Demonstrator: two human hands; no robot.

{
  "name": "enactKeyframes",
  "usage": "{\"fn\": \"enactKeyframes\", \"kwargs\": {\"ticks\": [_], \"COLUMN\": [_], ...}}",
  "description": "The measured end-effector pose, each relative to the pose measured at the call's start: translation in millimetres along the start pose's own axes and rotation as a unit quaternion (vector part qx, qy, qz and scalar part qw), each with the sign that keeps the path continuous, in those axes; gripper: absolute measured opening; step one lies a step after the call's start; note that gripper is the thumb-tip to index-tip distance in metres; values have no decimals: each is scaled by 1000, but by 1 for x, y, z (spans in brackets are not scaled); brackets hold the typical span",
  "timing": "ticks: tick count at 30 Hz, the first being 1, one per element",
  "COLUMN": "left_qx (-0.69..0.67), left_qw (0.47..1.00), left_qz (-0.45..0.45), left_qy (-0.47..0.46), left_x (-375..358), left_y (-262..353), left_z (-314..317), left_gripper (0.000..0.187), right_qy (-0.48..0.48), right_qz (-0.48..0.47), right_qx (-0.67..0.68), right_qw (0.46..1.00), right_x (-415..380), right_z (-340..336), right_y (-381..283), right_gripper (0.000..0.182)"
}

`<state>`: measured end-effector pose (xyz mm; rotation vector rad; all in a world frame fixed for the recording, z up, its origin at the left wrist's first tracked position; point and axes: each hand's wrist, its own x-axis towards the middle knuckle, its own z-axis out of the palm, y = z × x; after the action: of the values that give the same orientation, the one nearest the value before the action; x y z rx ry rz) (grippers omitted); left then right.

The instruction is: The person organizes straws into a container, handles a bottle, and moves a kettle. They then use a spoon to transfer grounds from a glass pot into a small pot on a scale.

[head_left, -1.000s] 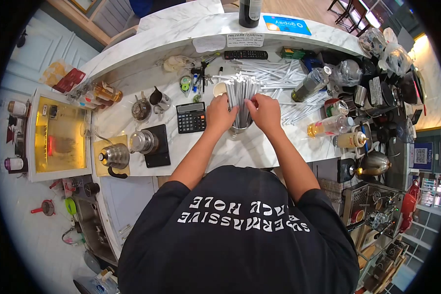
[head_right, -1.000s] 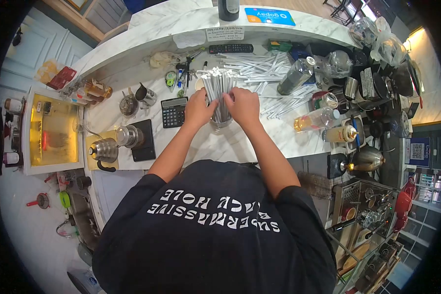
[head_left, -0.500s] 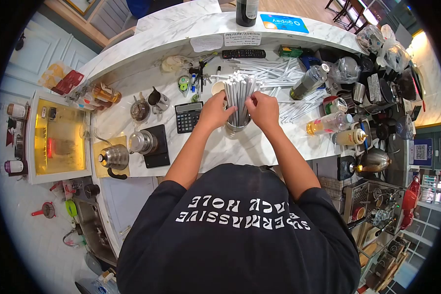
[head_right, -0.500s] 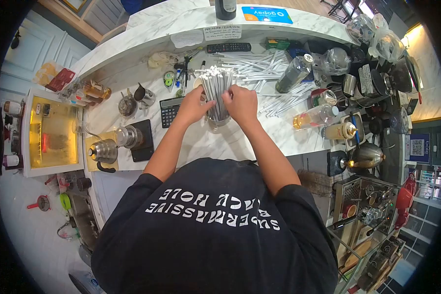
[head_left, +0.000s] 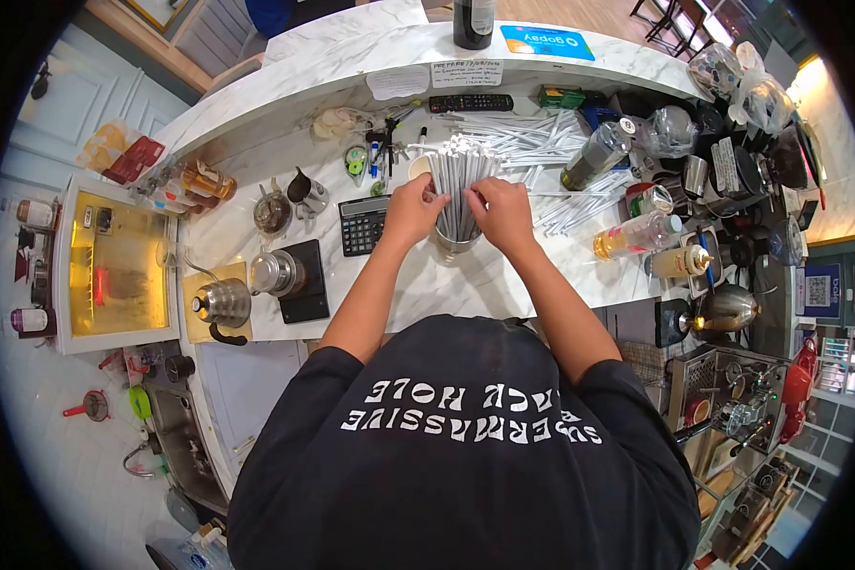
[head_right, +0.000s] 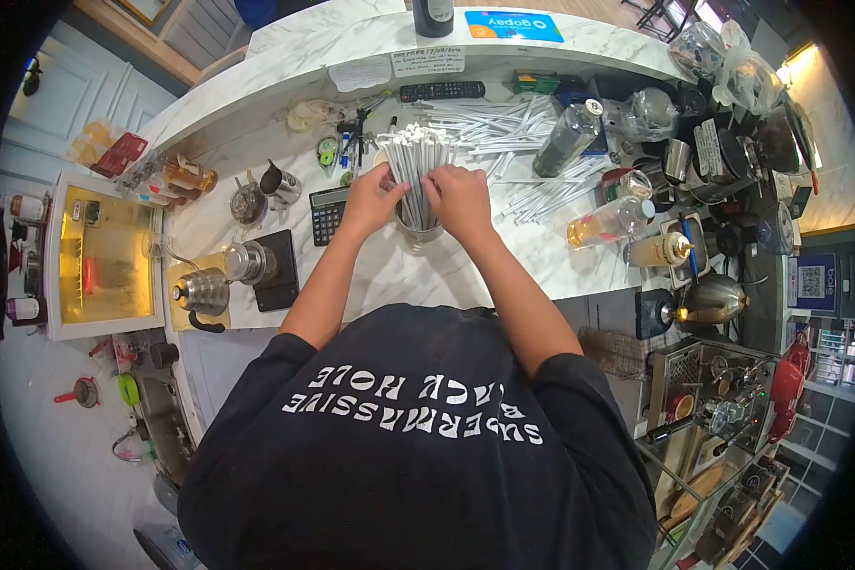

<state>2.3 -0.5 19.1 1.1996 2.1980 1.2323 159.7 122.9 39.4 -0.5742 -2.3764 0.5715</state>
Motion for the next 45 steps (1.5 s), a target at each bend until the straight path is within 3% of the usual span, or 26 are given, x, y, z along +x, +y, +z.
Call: {"fn": "enactKeyframes", "kwargs": {"ticks": [2,9,11,16,18,22,25,27,28,30,33,37,39,42,45], "left_qx": [9,-16,-38,-8,-2,63,52,24,-2,-2,-69,-97,-114,-99,-108], "left_qw": [1000,999,996,985,984,976,981,985,989,988,994,994,993,995,992], "left_qz": [-2,-8,6,-22,-28,-9,86,95,97,122,84,59,17,-31,-71], "left_qy": [7,49,78,174,176,207,167,139,112,98,21,2,6,4,4], "left_x": [0,-12,-20,-70,-95,-129,-129,-126,-125,-123,-122,-128,-135,-151,-170], "left_y": [-2,-1,-6,-8,-7,22,65,88,97,113,136,156,154,149,136], "left_z": [3,5,4,6,13,35,47,59,68,86,111,135,145,153,169], "left_gripper": [29,38,41,47,47,44,44,44,44,43,44,49,53,53,51], "right_qy": [-38,-33,-6,-34,-15,66,131,239,244,307,250,167,150,140,97], "right_qz": [-10,14,55,76,142,202,193,188,190,230,254,195,261,217,230], "right_qx": [-22,13,97,126,163,133,90,55,51,42,53,2,151,170,209], "right_qw": [999,999,994,989,976,968,968,951,949,922,933,966,942,951,945], "right_x": [-2,-18,-31,-94,-117,-146,-145,-139,-133,-117,-99,-106,-111,-118,-127], "right_z": [5,11,1,-47,-69,-118,-158,-183,-197,-219,-234,-221,-213,-219,-229], "right_y": [6,11,8,20,34,68,82,91,92,95,111,155,165,168,159], "right_gripper": [17,11,14,24,25,21,19,23,23,37,59,52,48,45,42]}}
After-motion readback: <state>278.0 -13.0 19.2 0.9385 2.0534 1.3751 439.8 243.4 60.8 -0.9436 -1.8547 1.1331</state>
